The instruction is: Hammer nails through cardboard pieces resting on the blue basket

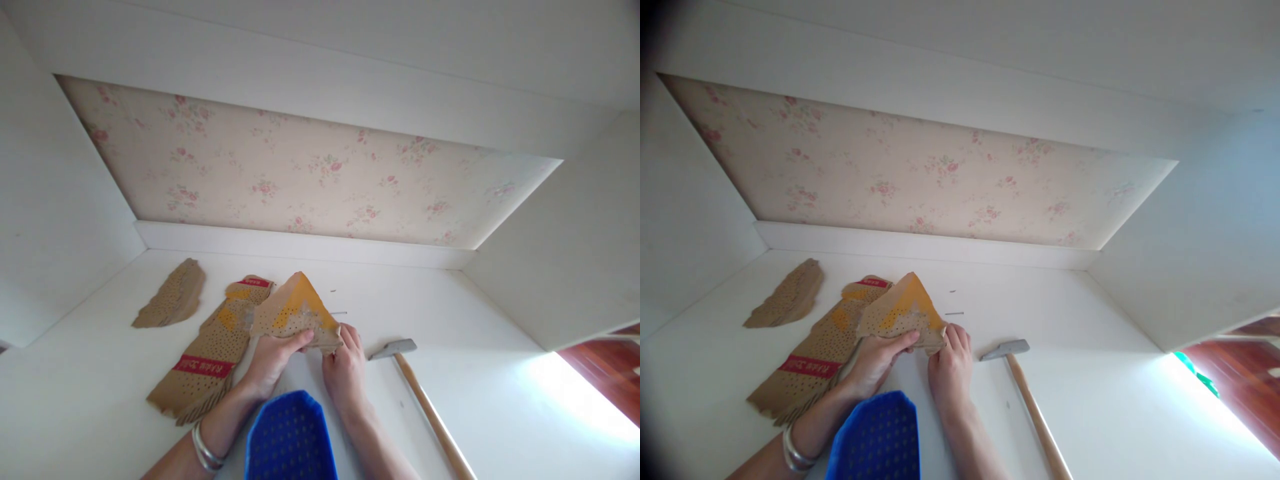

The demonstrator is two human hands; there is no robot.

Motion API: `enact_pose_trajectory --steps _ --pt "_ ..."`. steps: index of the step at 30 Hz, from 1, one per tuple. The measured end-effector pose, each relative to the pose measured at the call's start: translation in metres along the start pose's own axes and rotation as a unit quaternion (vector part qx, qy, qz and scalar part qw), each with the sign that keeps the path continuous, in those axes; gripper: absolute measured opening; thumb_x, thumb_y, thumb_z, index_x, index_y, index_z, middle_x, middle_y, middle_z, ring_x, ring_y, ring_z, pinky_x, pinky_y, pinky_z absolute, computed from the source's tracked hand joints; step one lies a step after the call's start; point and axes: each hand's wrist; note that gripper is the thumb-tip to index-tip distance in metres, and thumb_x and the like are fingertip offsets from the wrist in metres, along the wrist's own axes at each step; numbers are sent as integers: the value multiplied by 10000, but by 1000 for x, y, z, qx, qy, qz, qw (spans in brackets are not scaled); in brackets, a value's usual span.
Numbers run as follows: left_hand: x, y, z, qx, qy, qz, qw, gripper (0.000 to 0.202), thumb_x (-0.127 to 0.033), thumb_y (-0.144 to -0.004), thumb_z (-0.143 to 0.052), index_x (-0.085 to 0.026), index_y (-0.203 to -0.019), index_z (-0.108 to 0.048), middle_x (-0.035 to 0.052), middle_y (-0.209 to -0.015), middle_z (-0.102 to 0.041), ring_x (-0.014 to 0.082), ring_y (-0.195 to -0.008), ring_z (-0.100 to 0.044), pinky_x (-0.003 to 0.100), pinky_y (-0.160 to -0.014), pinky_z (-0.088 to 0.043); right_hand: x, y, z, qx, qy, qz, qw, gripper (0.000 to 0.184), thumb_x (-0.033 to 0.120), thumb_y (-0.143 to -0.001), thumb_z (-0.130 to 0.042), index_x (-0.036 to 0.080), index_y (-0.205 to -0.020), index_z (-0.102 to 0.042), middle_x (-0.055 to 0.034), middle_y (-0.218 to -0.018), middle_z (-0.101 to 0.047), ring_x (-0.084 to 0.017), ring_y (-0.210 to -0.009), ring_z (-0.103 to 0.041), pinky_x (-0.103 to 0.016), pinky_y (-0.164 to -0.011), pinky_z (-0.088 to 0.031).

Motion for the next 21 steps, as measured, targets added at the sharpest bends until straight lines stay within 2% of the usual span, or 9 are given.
enact_pose_trajectory --steps 4,8,10,12,15,17,21 --pt "-3 3 -4 43 54 30 997 376 -340 -677 -826 -109 -962 -746 124 -1009 -744 236 -883 -680 300 -700 -546 1 0 0 0 5 9 1000 290 4 -792 -441 204 -852 -643 -77 -886 -670 -255 -898 -542 -396 -760 -460" --pt "-7 8 -10 74 118 12 990 438 -381 -687 -814 -121 -1022 -705 117 -1008 -721 207 -802 -664 269 -591 -537 3 0 0 1 10 4 1000 254 16 -812 -452 192 -830 -634 -88 -897 -670 -259 -890 -534 -403 -760 -450" --pt "-9 10 -12 87 99 -1 991 423 -385 -646 -839 -126 -954 -710 95 -914 -720 197 -747 -652 265 -571 -526 3 0 0 4 10 3 1000 242 21 -826 -458 190 -841 -632 -84 -900 -672 -255 -883 -533 -401 -767 -445" --pt "-11 10 -13 91 33 -16 995 308 -382 -645 -835 -120 -740 -704 61 -713 -689 167 -645 -618 255 -565 -504 3 1 0 10 10 4 1000 232 26 -834 -466 190 -848 -629 -77 -893 -672 -252 -877 -532 -399 -771 -439" --pt "-11 9 -14 103 -50 -10 993 386 -412 -705 -775 -135 -495 -607 27 -495 -592 128 -509 -546 254 -562 -477 3 2 0 17 5 8 1000 225 18 -822 -477 190 -835 -620 -72 -867 -668 -251 -866 -533 -393 -769 -430" --pt "-9 8 -14 96 -52 17 994 388 -436 -680 -777 -132 -502 -616 31 -487 -603 130 -491 -546 257 -549 -480 3 2 0 22 -1 12 1000 226 6 -802 -482 194 -801 -608 -64 -836 -662 -246 -846 -534 -381 -759 -427" --pt "-5 5 -13 67 -28 57 996 361 -439 -600 -825 -109 -632 -683 49 -553 -667 145 -515 -590 254 -528 -501 2 0 -2 25 -16 16 999 211 15 -801 -504 203 -745 -583 -51 -796 -649 -238 -818 -534 -368 -748 -421"
Point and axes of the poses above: each hand's wrist, its own y-axis away from the middle knuckle, its own z-axis out of the back of the hand, x = y × z
